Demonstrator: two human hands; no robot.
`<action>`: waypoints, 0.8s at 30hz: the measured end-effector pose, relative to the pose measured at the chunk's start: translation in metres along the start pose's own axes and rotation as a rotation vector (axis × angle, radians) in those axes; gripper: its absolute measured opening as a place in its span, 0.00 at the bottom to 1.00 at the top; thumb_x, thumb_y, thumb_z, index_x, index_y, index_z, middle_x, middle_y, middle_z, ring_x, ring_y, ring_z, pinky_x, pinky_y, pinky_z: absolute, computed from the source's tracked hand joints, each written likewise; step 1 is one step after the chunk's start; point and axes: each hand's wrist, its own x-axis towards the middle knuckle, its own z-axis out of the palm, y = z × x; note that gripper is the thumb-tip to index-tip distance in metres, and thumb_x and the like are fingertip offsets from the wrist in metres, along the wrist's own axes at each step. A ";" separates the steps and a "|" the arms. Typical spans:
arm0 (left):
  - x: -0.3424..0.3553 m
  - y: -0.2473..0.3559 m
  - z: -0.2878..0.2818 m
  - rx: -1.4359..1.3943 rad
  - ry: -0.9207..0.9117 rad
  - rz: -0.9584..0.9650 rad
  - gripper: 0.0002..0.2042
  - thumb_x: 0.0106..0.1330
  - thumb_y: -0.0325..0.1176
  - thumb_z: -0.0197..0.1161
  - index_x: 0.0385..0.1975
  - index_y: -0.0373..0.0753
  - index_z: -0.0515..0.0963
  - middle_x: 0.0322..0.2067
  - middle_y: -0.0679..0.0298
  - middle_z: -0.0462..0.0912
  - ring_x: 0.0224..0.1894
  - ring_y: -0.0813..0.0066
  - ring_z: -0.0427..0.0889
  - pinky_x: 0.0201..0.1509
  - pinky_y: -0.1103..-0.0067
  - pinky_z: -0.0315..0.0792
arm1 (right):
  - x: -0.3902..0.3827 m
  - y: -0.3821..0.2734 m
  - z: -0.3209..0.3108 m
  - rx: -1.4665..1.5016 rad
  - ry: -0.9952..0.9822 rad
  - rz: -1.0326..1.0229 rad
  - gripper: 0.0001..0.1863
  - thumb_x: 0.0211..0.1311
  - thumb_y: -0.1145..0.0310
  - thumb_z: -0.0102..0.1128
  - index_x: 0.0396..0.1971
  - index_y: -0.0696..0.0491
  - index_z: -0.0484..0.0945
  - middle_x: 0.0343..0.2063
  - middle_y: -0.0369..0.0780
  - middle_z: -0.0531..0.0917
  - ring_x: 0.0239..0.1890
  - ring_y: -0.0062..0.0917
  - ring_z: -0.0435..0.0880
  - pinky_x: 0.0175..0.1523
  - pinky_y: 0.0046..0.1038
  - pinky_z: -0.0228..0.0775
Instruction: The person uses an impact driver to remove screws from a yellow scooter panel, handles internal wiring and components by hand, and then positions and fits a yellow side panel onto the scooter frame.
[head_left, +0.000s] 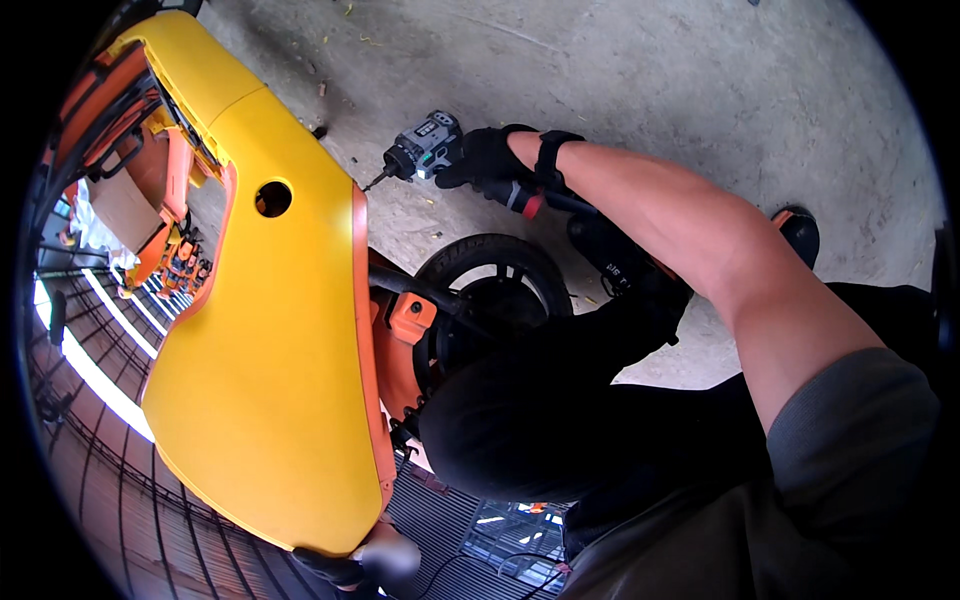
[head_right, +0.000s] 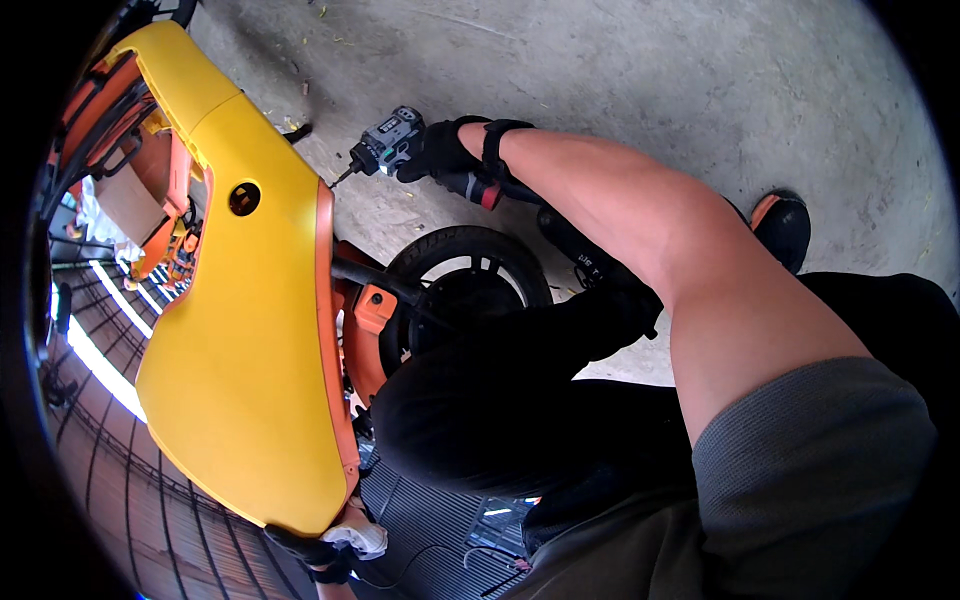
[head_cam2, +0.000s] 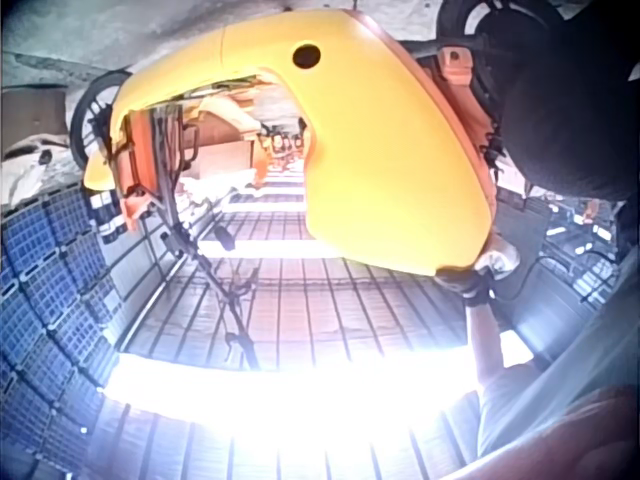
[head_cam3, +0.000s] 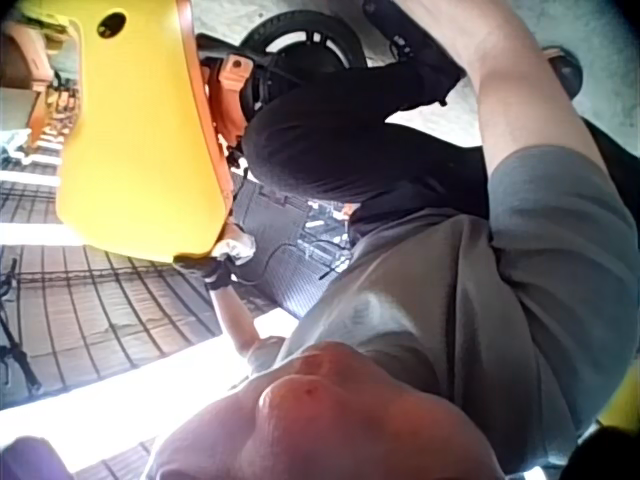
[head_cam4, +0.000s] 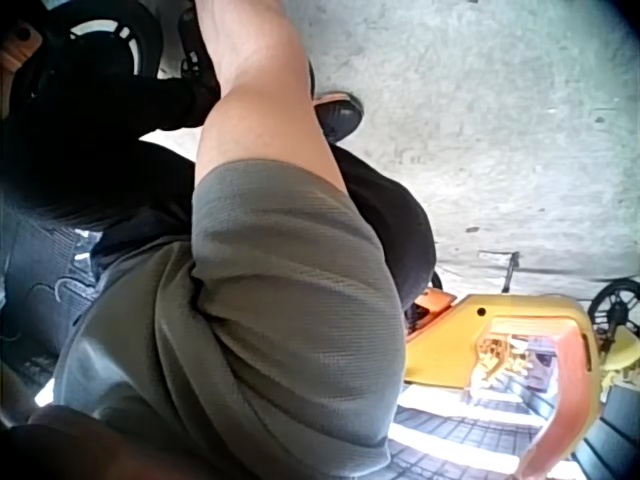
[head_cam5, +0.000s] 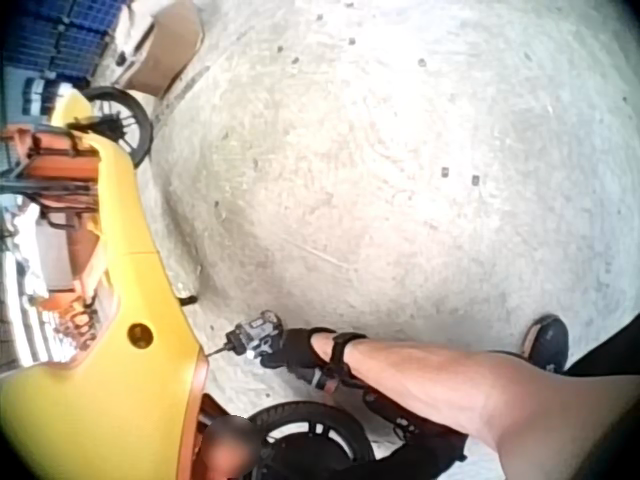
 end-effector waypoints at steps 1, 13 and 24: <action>-0.001 -0.001 0.000 -0.002 -0.003 -0.001 0.31 0.73 0.50 0.53 0.67 0.31 0.58 0.59 0.50 0.71 0.57 0.60 0.74 0.55 0.67 0.73 | 0.004 0.003 0.001 -0.020 0.019 -0.042 0.29 0.56 0.40 0.64 0.41 0.53 0.82 0.32 0.41 0.84 0.35 0.32 0.81 0.45 0.36 0.72; -0.004 -0.002 0.004 -0.022 -0.013 -0.006 0.32 0.73 0.50 0.53 0.67 0.32 0.58 0.58 0.51 0.71 0.56 0.61 0.74 0.54 0.68 0.74 | 0.008 0.011 -0.001 0.022 0.033 -0.076 0.27 0.56 0.42 0.66 0.39 0.54 0.83 0.31 0.40 0.84 0.33 0.29 0.81 0.42 0.35 0.73; -0.003 -0.006 0.002 -0.033 -0.018 -0.011 0.32 0.73 0.50 0.53 0.67 0.32 0.58 0.58 0.52 0.71 0.56 0.62 0.75 0.54 0.68 0.74 | -0.008 0.006 -0.004 0.137 -0.004 -0.036 0.29 0.56 0.38 0.64 0.37 0.53 0.82 0.28 0.39 0.83 0.28 0.28 0.83 0.37 0.33 0.75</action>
